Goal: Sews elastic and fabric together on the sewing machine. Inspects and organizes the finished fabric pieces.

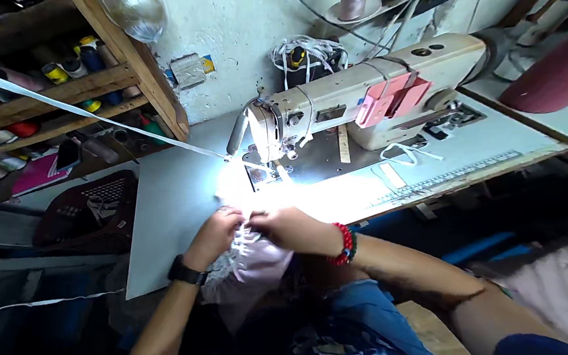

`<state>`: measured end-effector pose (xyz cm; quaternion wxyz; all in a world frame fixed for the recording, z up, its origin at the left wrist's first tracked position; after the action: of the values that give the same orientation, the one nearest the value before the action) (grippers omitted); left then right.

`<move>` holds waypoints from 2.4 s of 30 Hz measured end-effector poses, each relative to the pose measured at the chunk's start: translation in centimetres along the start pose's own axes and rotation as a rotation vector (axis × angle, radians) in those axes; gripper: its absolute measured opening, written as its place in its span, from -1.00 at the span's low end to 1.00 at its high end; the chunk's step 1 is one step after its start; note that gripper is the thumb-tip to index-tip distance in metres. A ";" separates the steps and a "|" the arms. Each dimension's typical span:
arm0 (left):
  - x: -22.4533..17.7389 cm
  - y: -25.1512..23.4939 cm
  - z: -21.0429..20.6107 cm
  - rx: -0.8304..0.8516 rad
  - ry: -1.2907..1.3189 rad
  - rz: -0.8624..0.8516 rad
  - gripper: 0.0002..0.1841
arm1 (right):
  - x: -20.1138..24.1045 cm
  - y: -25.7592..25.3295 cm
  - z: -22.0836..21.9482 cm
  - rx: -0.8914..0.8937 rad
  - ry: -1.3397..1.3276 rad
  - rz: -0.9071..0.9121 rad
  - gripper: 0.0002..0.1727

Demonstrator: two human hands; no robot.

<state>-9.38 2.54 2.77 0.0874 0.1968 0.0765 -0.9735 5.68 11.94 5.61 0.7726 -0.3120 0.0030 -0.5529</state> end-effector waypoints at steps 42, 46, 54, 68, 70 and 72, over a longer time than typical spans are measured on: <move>-0.3 -10.3 -3.4 0.135 -0.348 0.042 -0.30 | -12.1 5.1 3.4 0.156 0.280 -0.314 -0.60; -0.1 -10.7 -3.0 0.175 -0.376 0.075 -0.15 | -12.2 5.9 3.5 0.012 0.124 -0.222 -0.68; 0.1 -10.9 -1.7 0.340 -0.468 0.198 0.34 | -12.0 6.3 3.6 -0.027 0.052 -0.200 -0.69; 0.9 -9.6 -0.8 0.472 -0.362 0.327 0.38 | -11.5 6.2 3.5 0.076 0.096 -0.234 -0.71; 0.8 -9.0 -0.5 0.457 -0.324 0.333 0.33 | -11.6 6.2 3.4 0.077 0.103 -0.214 -0.70; 0.6 -8.3 -0.4 0.422 -0.309 0.308 0.24 | -11.6 6.2 3.3 0.071 0.129 -0.195 -0.71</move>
<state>-11.40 10.64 3.12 0.2017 0.0693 -0.1722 -0.9617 7.63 24.65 1.29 0.7238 -0.2473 0.0027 -0.6441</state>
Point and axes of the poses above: each hand's wrist, its own y-axis away from the middle knuckle, its own z-axis out of the back of the hand, x = y × z, the point moved 5 cm from there along -y, towards the middle knuckle, and after that the axes turned 12 degrees about z, right-handed, at the moved point
